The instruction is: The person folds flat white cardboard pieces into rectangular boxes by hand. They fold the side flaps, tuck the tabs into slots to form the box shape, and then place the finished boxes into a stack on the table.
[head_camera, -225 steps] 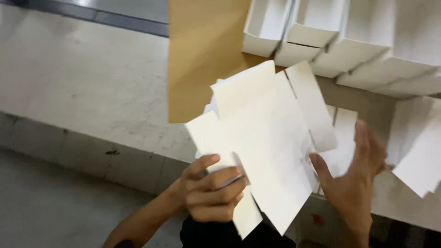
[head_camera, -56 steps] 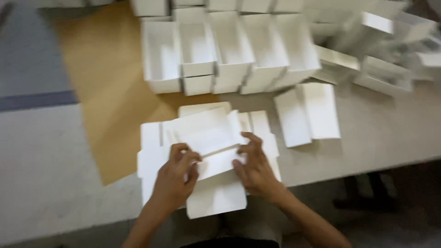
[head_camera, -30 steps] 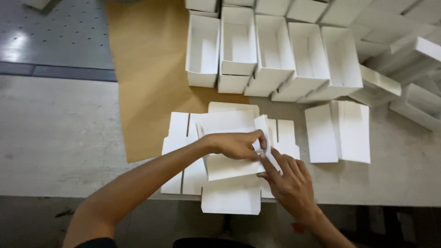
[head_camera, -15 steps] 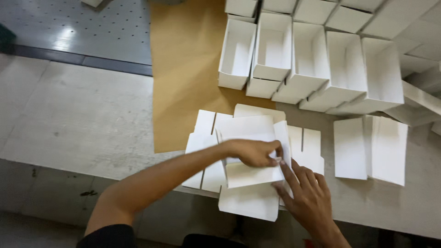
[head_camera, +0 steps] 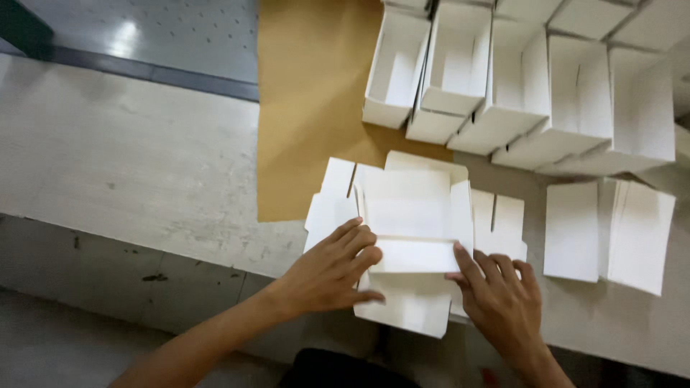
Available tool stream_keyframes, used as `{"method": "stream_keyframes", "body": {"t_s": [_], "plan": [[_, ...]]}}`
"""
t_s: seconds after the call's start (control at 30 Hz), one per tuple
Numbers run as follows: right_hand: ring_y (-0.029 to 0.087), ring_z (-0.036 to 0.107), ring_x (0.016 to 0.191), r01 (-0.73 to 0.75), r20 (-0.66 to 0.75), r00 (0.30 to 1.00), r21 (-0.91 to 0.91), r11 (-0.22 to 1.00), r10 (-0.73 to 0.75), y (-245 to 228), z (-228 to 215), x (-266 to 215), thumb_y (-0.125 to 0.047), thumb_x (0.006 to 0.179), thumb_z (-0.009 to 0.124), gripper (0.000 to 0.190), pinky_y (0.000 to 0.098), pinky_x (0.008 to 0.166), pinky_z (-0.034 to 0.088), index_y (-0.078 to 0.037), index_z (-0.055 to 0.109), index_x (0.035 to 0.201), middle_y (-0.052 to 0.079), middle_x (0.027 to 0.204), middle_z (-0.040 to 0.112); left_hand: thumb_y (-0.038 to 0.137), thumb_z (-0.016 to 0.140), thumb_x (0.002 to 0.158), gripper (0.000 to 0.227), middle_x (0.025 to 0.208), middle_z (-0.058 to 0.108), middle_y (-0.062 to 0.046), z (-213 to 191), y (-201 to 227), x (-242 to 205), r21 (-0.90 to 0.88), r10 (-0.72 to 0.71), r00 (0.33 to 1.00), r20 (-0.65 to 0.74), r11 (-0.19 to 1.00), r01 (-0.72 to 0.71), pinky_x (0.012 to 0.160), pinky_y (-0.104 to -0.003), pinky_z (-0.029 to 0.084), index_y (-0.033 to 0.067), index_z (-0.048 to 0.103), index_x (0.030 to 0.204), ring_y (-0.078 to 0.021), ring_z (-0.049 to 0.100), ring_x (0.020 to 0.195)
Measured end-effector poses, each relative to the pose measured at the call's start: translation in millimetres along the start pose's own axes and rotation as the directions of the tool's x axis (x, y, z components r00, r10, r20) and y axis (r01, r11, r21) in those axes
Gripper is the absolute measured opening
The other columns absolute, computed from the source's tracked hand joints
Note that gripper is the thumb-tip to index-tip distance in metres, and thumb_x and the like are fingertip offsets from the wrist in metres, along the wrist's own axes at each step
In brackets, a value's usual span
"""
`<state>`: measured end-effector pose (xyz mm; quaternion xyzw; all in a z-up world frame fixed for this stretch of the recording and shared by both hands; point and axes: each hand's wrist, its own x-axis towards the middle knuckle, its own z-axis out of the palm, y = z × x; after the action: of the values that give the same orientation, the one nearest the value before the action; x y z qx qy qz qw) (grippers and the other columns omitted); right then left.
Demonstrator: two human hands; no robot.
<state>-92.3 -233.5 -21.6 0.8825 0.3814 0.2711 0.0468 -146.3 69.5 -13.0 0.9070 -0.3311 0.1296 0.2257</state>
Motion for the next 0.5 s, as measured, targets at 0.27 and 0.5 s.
{"method": "stream_keyframes", "body": {"t_s": [0.27, 0.5], "plan": [[0.017, 0.058, 0.072, -0.006, -0.030, 1.000, 0.064, 0.998, 0.008, -3.5, 12.7, -6.1, -0.038, 0.102, 0.063, 0.039, 0.0335, 0.064, 0.041, -0.013, 0.071, 0.131, -0.002, 0.086, 0.071, 0.021, 0.060, 0.107, 0.026, 0.096, 0.043, -0.013, 27.3, -6.8, -9.5, -0.002, 0.074, 0.973, -0.219, 0.997, -0.076, 0.118, -0.058, 0.046, 0.0024, 0.046, 0.096, -0.0329, 0.055, 0.089], [0.017, 0.046, 0.065, 0.092, -0.021, 0.996, 0.102, 0.990, -0.091, 4.7, 15.9, 0.6, -0.046, 0.098, 0.068, 0.046, 0.0335, 0.062, 0.037, -0.008, 0.072, 0.124, -0.001, 0.069, 0.050, 0.026, 0.059, 0.107, 0.027, 0.096, 0.047, -0.014, 27.6, -5.1, -1.5, 0.083, 0.065, 0.977, -0.205, 0.995, -0.048, 0.114, -0.053, 0.050, 0.0013, 0.052, 0.100, -0.0322, 0.057, 0.088]]}}
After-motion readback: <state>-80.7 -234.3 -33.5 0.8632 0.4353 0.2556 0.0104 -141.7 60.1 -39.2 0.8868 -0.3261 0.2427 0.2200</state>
